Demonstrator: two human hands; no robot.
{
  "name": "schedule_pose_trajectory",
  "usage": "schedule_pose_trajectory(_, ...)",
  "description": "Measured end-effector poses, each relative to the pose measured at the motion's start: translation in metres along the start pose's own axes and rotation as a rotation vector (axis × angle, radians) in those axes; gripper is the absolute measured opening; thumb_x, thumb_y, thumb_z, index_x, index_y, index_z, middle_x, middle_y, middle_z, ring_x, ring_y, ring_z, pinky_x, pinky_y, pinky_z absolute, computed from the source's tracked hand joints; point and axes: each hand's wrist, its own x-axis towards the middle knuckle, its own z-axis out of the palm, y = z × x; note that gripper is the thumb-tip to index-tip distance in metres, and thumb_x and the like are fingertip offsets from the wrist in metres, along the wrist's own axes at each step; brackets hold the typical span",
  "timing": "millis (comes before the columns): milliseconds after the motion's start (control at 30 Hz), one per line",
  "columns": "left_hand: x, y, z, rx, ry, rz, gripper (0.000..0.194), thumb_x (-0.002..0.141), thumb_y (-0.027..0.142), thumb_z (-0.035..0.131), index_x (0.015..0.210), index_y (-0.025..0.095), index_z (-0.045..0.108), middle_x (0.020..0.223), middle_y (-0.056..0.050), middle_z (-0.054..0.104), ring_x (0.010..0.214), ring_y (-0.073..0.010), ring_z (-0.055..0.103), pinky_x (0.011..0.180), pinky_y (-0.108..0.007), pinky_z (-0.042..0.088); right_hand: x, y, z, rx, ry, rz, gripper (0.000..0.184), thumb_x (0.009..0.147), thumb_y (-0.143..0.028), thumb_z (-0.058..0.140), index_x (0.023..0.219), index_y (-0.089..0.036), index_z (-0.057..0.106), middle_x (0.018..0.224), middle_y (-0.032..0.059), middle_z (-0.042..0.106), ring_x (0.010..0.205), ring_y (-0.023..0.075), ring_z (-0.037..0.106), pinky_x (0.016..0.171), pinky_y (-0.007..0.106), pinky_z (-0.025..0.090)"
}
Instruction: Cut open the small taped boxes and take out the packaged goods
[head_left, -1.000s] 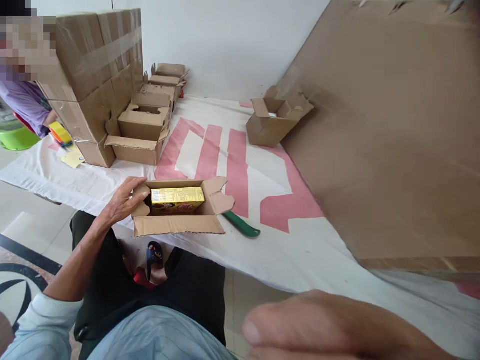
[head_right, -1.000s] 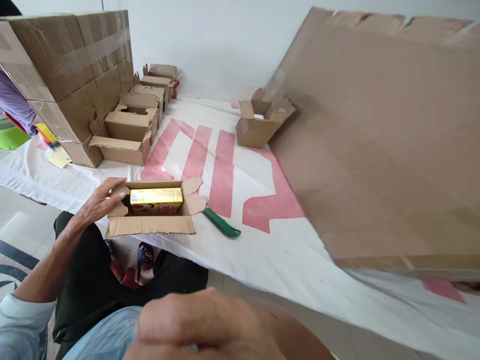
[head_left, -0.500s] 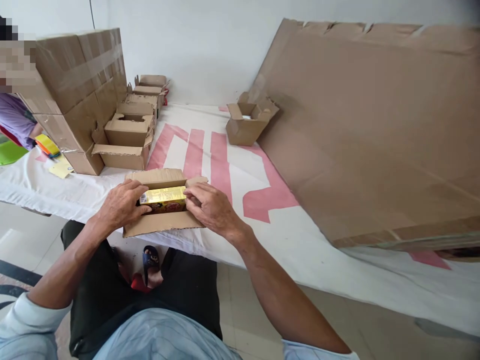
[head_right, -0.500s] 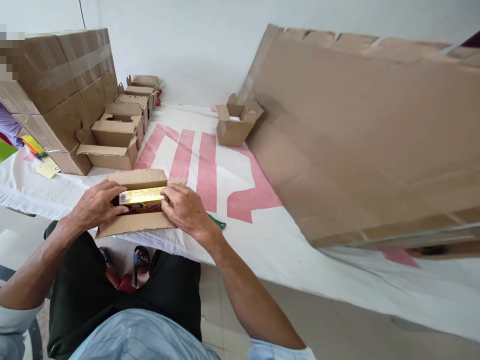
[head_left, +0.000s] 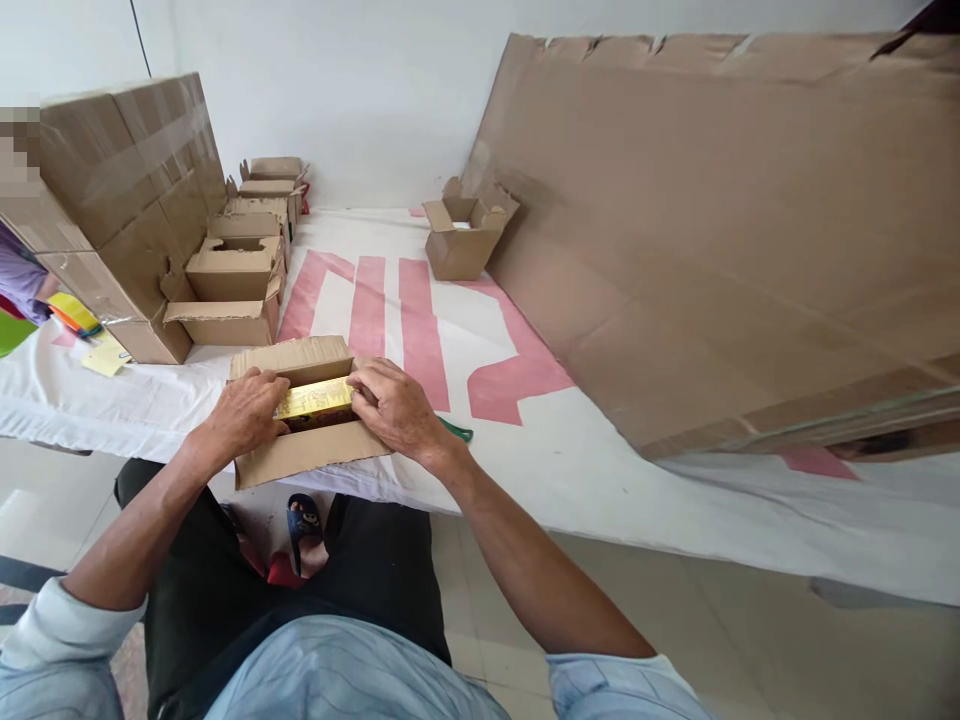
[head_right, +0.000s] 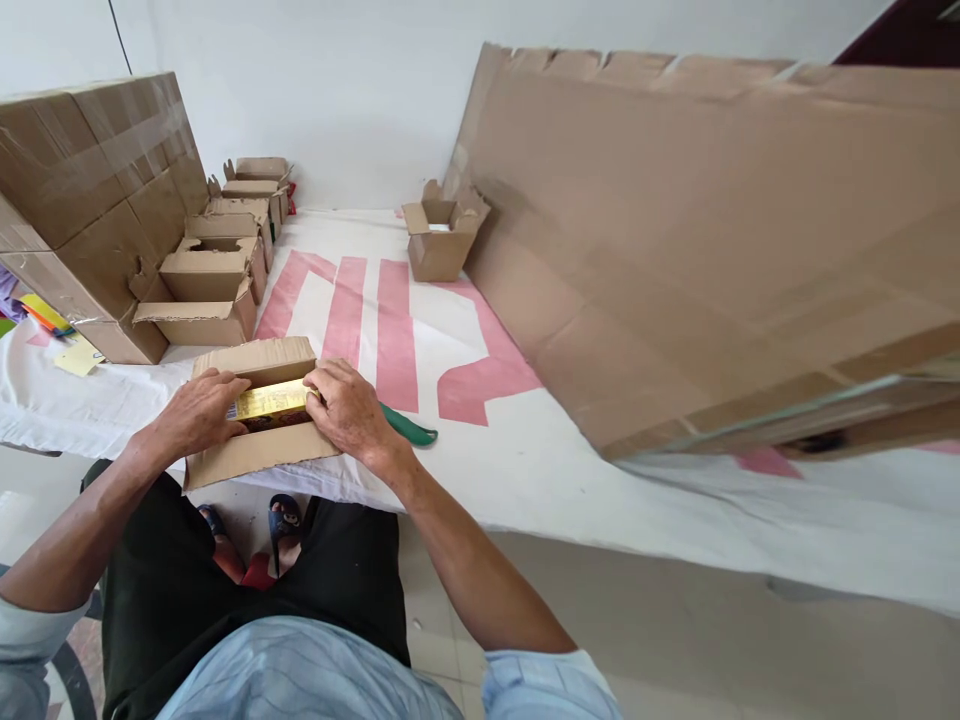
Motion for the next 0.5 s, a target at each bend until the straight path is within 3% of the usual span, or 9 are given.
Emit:
schedule_pose_trajectory(167,0.005,0.006,0.002,0.025,-0.046,-0.005,0.026,0.099,0.023,0.078,0.124,0.016,0.08,0.133,-0.021,0.082,0.133,-0.0414,0.074,0.104,-0.048,0.062,0.0,0.002,0.003,-0.014,0.001,-0.008,0.019,0.1,-0.012,0.06,0.102,-0.026,0.072,0.107,0.0118,0.078,0.11,0.0317,0.072,0.101,0.046,0.06)
schedule_pose_trajectory(300,0.006,0.002,0.005,-0.053,-0.01,-0.043,0.027,0.102,0.022,0.069,0.126,0.016,0.079,0.134,-0.02,0.083,0.126,-0.0388,0.079,0.103,-0.046,0.061,0.002,0.001,0.003,-0.022,0.009,0.022,0.02,0.1,-0.012,0.059,0.105,-0.026,0.072,0.11,0.0118,0.079,0.11,0.0311,0.072,0.102,0.045,0.061)
schedule_pose_trajectory(400,-0.001,-0.012,0.007,-0.147,0.076,-0.053,0.033,0.098,0.024,0.069,0.128,0.017,0.08,0.135,-0.02,0.084,0.128,-0.0386,0.079,0.106,-0.046,0.06,0.004,-0.001,0.002,-0.005,0.012,0.049,0.023,0.1,-0.012,0.057,0.111,-0.024,0.072,0.115,0.0126,0.079,0.111,0.0301,0.074,0.102,0.044,0.062)
schedule_pose_trajectory(500,-0.012,-0.032,0.011,-0.353,0.21,-0.077,0.033,0.093,0.036,0.076,0.12,0.02,0.084,0.119,-0.015,0.087,0.113,-0.0369,0.081,0.1,-0.045,0.062,0.006,-0.001,0.003,0.033,0.022,0.091,0.029,0.099,-0.011,0.058,0.12,-0.023,0.073,0.123,0.013,0.08,0.114,0.0293,0.076,0.103,0.043,0.063)
